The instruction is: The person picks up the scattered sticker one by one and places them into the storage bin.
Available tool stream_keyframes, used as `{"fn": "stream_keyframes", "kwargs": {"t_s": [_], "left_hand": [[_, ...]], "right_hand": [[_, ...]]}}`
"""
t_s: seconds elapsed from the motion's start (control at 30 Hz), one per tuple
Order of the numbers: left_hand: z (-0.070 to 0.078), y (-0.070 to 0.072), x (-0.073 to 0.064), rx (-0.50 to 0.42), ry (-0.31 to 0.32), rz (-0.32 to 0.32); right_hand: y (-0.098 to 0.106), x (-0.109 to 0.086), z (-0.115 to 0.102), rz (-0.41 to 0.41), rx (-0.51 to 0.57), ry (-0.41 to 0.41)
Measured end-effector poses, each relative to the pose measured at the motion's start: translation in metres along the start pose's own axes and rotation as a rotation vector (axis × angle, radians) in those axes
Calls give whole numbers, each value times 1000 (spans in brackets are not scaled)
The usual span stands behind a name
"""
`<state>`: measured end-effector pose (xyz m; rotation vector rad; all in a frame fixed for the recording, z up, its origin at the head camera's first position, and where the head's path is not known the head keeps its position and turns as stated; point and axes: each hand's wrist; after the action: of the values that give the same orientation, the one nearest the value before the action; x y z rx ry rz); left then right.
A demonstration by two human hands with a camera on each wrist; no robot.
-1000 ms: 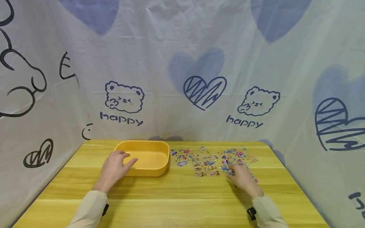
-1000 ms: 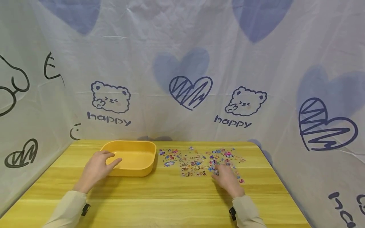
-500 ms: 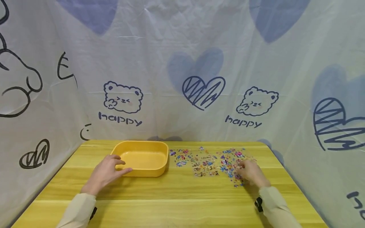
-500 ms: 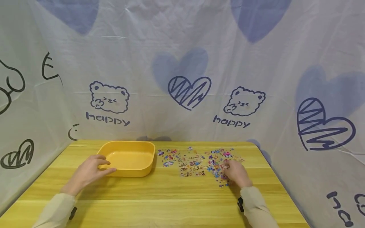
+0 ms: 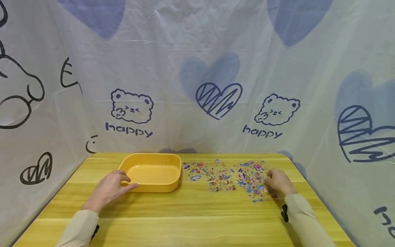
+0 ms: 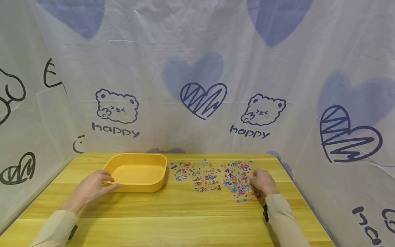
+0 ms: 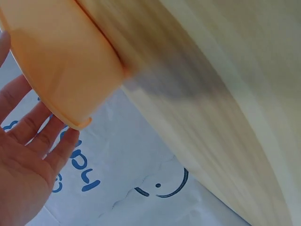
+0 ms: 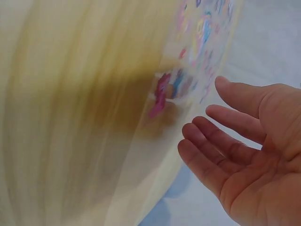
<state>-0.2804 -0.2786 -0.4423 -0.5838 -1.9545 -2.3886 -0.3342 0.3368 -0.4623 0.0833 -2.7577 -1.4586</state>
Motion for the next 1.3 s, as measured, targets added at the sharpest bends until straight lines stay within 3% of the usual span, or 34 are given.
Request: {"fn": "stream_keyframes", "kwargs": {"t_s": [0.27, 0.47, 0.6, 0.87, 1.07, 1.3], "left_hand": [[-6, 1, -2, 15, -19, 17], [-10, -2, -4, 7, -25, 38], [-11, -2, -4, 6, -25, 32], [-12, -2, -5, 17, -46, 19], [-11, -1, -5, 17, -43, 5], [-9, 2, -4, 4, -28, -5]], "right_hand": [[8, 9, 11, 20, -98, -21], [10, 11, 16, -53, -172, 10], [8, 11, 24, -57, -196, 19], [9, 13, 33, 75, -149, -161], [12, 12, 27, 126, -65, -219], [17, 14, 24, 62, 83, -275]]}}
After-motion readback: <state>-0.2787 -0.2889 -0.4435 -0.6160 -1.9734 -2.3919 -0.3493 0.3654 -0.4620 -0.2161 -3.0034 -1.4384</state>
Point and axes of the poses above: each hand's wrist, its own x-axis towards the middle knuckle, its own y-axis out of the back of the hand, z = x × y, and after that the axes turned 8 degrees about x, right-handed
